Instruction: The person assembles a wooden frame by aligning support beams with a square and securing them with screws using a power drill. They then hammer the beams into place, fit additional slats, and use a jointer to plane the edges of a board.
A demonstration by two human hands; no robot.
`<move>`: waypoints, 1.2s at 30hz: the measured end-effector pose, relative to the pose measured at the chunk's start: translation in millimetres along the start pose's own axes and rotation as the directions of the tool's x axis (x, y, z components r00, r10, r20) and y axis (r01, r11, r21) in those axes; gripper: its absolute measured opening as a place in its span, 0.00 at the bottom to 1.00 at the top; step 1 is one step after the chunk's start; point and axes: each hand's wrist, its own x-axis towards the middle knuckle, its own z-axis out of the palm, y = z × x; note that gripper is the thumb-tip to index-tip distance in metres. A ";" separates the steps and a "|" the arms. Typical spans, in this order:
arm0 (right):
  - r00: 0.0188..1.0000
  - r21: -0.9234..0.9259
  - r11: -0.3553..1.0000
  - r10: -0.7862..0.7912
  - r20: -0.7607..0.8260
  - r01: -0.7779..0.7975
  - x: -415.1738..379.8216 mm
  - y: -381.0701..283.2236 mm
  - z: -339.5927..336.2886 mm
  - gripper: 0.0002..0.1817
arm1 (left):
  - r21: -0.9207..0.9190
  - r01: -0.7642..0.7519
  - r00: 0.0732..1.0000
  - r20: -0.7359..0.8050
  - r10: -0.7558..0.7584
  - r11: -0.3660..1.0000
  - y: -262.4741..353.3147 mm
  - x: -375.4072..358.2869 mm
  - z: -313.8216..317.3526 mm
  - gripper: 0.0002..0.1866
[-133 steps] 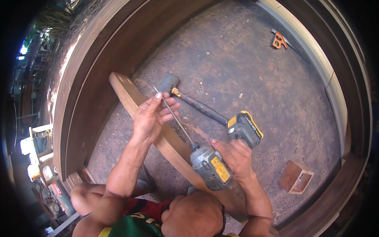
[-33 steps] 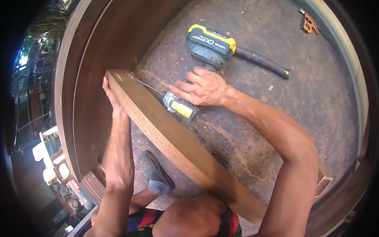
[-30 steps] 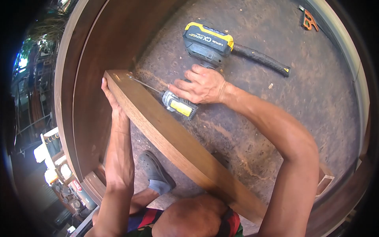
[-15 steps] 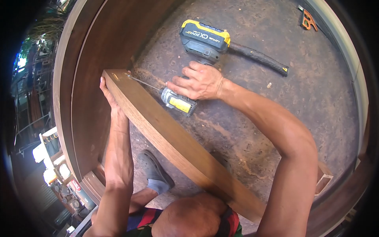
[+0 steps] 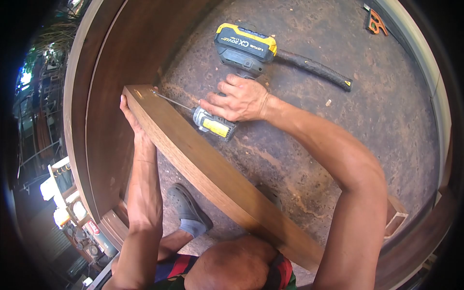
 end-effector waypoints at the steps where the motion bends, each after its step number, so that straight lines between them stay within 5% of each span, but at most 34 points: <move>1: 1.000 0.002 1.000 0.001 -0.002 -0.001 0.5 0.0 1.7 0.22 | 0.005 -0.002 1.000 -0.008 0.002 1.000 0.2 -0.1 -0.4 0.41; 36: 1.000 -0.039 0.999 0.023 0.007 -0.023 16.1 -6.0 13.9 0.23 | -0.032 -0.013 1.000 0.002 0.013 0.999 -3.5 2.5 -4.6 0.40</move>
